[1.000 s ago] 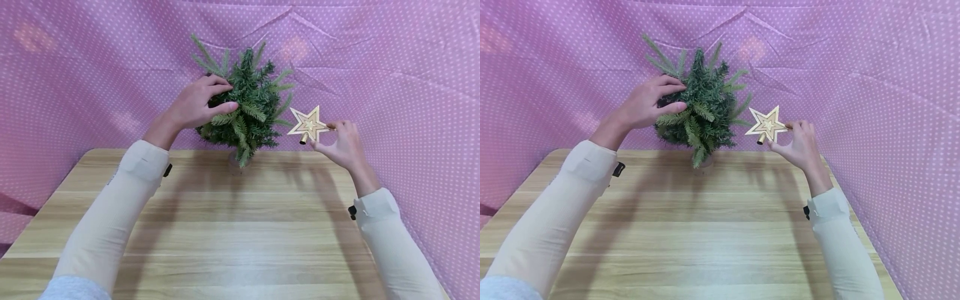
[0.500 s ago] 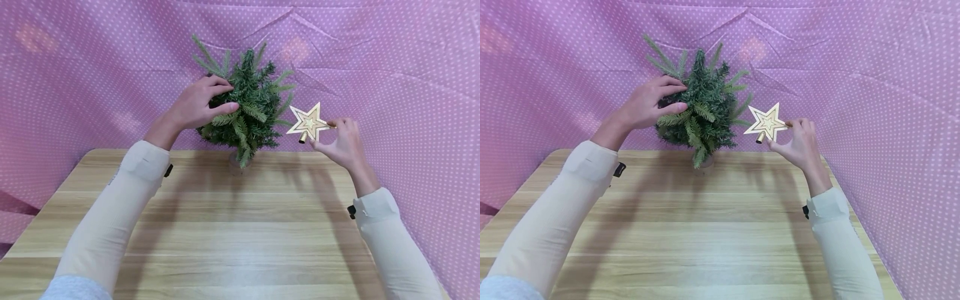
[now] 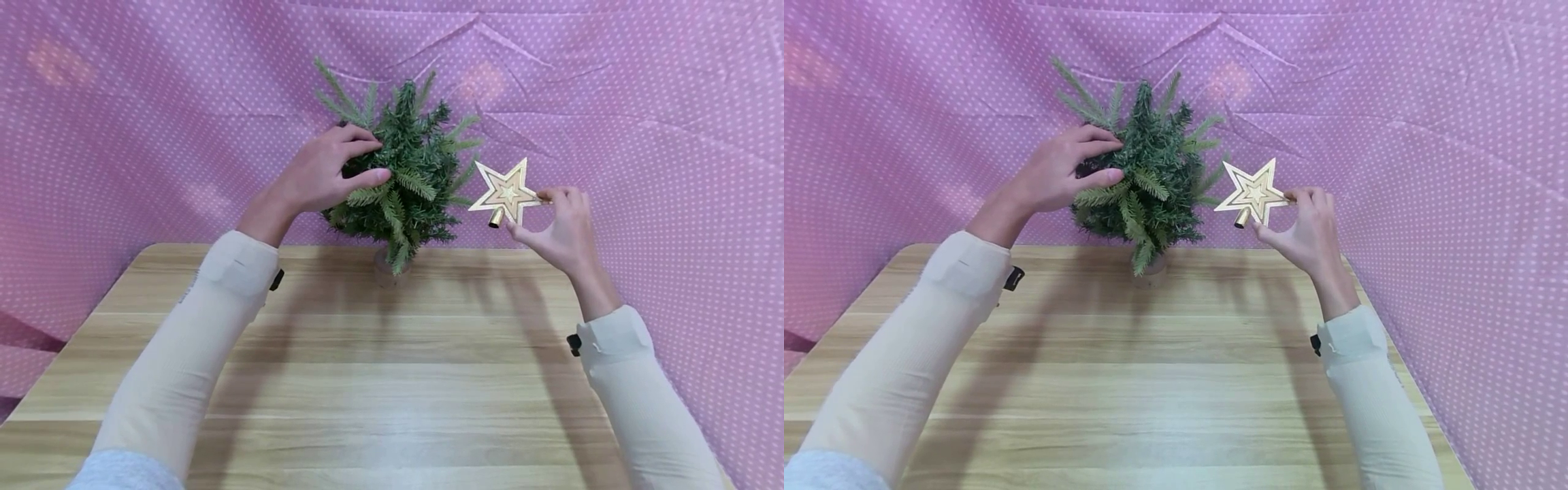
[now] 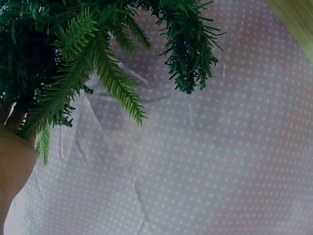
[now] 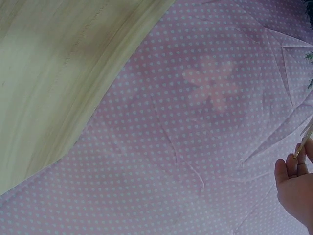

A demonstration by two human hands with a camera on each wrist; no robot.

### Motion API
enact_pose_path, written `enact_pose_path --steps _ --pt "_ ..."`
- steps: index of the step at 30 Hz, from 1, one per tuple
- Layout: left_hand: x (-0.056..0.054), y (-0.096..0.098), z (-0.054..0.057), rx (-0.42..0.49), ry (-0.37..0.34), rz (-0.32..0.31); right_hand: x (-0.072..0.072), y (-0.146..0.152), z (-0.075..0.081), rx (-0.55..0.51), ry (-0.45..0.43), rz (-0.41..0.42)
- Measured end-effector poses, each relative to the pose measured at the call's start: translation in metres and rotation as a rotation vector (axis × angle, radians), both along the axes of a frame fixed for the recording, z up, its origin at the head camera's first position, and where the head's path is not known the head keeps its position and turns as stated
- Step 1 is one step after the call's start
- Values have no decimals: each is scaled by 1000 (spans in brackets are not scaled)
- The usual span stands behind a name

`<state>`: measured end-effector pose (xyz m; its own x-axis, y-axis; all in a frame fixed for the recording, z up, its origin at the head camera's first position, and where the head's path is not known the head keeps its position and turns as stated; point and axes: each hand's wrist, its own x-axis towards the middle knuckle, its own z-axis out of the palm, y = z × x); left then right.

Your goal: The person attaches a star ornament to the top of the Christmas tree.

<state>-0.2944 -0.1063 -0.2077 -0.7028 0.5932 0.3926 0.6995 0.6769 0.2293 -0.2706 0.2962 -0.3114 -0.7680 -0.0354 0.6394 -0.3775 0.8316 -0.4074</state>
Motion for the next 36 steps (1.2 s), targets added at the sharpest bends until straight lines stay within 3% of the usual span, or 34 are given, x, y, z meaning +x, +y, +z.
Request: enact_pose_path --steps 14,22,36 --pt "-4 5 -3 3 14 -10 2 -3 13 -27 9 -21" --pt "-6 8 -2 -5 17 -14 1 -6 20 -71 63 -27" --pt "-4 2 -4 20 17 -7 -1 -17 38 -84 41 -47"
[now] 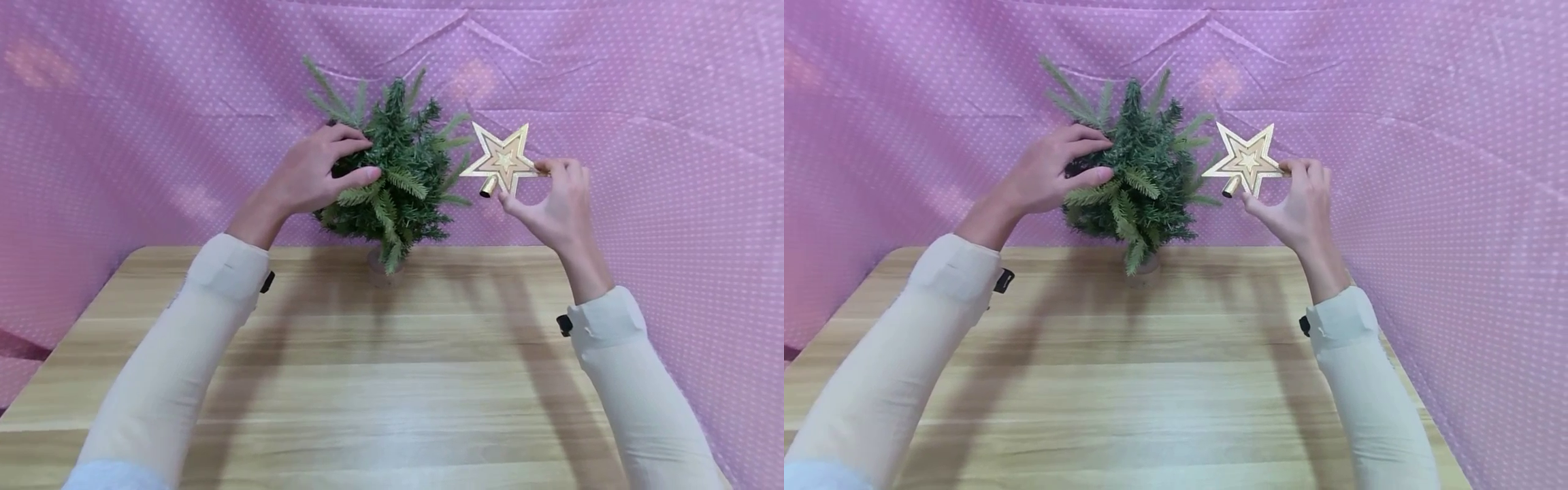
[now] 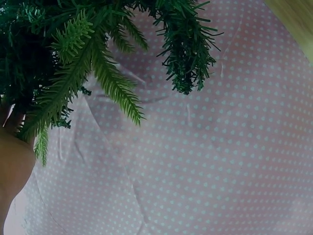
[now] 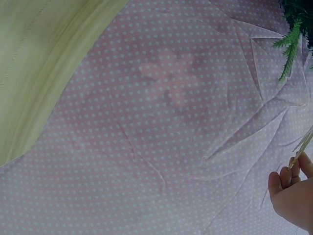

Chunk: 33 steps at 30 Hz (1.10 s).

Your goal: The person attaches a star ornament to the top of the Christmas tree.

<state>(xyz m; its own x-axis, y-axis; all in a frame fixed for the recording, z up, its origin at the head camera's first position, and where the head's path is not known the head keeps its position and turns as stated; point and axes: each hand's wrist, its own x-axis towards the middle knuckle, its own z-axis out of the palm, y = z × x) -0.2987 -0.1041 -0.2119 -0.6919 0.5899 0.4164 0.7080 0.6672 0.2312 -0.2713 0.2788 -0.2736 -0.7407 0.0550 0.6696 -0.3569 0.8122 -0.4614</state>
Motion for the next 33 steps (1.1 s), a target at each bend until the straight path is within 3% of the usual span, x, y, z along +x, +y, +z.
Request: enact_pose_path --steps 10,33 --pt "1 -1 2 -5 10 3 0 -4 8 -10 53 -15" --pt "1 -2 0 -2 16 6 1 -17 28 -33 26 -63"
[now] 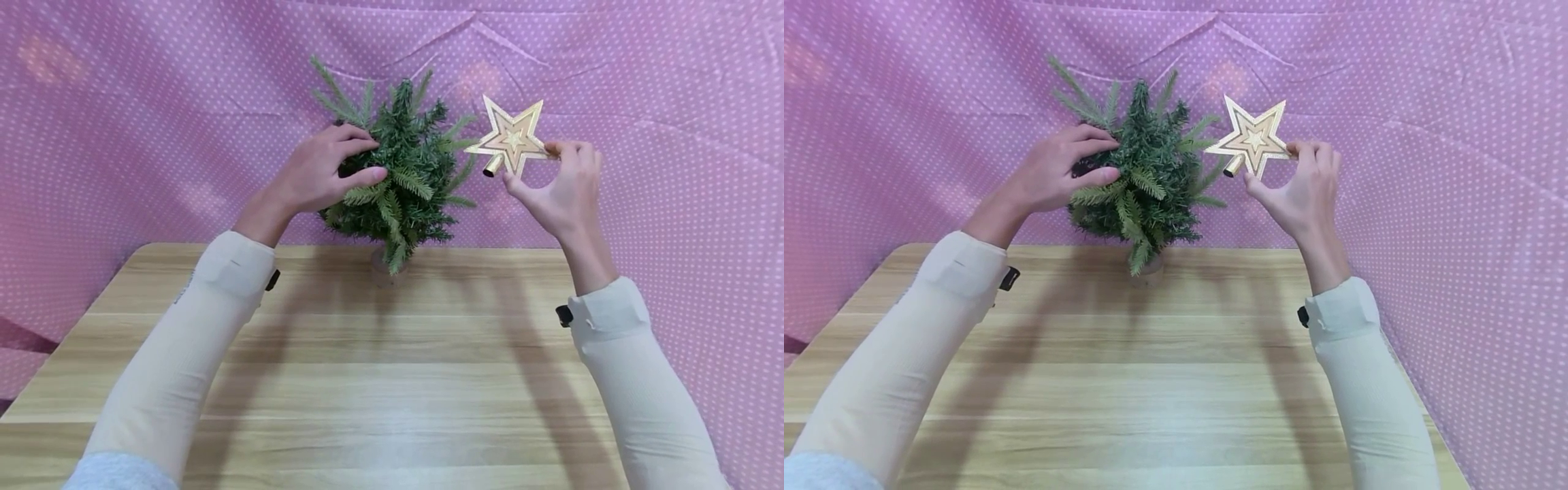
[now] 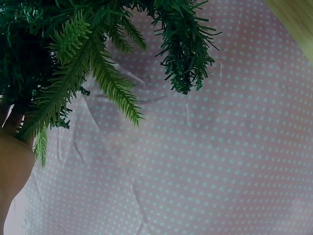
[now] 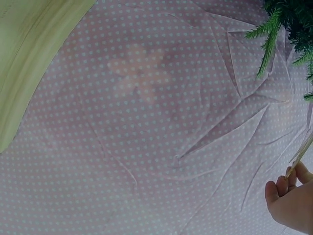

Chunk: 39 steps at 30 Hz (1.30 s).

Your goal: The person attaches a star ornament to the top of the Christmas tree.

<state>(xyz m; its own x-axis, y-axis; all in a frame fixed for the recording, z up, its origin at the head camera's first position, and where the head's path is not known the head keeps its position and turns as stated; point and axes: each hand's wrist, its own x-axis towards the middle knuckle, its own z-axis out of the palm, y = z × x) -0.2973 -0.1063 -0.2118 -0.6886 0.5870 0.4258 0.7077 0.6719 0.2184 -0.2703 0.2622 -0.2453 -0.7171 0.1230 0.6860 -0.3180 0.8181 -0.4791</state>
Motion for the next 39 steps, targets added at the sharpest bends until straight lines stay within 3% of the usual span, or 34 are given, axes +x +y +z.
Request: enact_pose_path --steps 28,39 --pt "-1 0 -1 -1 2 -1 -5 -19 18 5 66 -28" --pt "-1 1 -1 4 2 0 -6 -30 28 10 25 -38"
